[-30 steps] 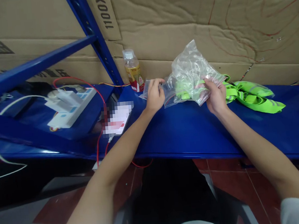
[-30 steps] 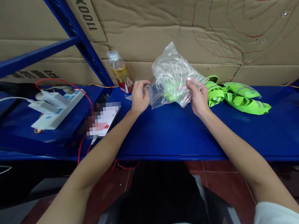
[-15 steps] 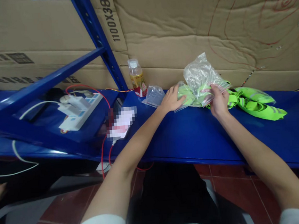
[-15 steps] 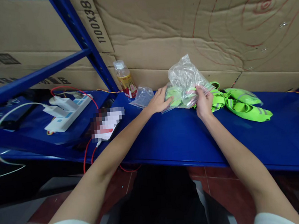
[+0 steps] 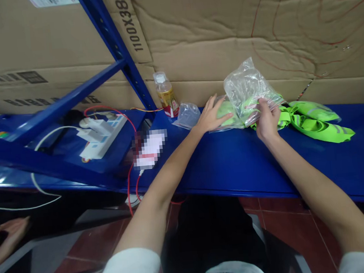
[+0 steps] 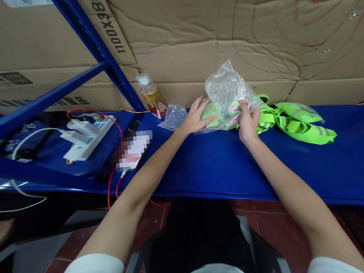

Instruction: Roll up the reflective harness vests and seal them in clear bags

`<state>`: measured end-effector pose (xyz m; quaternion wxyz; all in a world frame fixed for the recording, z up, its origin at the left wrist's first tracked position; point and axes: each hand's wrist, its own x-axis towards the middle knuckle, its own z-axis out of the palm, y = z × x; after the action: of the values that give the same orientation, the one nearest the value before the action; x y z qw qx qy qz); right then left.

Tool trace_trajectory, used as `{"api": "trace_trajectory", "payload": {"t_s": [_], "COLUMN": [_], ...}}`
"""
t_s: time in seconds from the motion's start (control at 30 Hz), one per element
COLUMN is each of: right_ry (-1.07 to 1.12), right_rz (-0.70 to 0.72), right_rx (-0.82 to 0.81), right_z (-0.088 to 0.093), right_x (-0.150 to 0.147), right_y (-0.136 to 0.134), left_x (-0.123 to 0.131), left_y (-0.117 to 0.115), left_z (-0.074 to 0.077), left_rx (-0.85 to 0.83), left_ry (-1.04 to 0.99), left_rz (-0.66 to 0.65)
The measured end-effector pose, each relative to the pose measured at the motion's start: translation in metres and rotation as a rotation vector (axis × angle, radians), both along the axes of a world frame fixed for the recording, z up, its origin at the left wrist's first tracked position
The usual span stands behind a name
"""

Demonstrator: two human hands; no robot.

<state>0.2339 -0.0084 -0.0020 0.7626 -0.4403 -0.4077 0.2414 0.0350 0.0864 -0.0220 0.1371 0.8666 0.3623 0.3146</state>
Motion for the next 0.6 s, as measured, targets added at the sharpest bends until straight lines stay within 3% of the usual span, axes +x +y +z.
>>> {"api": "trace_trajectory", "payload": {"t_s": [0.13,0.3,0.43,0.6], "right_ry": [0.081,0.089,0.077,0.017], "right_rz": [0.066,0.273,0.461,0.626], "right_rx": [-0.005,-0.082,-0.139,-0.201], "right_z": [0.008,0.018,0.021,0.016], "right_x": [-0.005,-0.019,-0.034,-0.049], "right_y": [-0.007,-0.021,-0.033,-0.042], "left_x": [-0.028,-0.094,-0.123,-0.108], "left_y": [-0.005,-0.023,-0.039,-0.057], "left_z": [0.017,0.037,0.028,0.016], "left_rx": [0.057,0.038,0.062,0.159], "left_ry": [0.024,0.306,0.454,0.434], "left_rz": [0.033,0.021,0.133,0.193]}}
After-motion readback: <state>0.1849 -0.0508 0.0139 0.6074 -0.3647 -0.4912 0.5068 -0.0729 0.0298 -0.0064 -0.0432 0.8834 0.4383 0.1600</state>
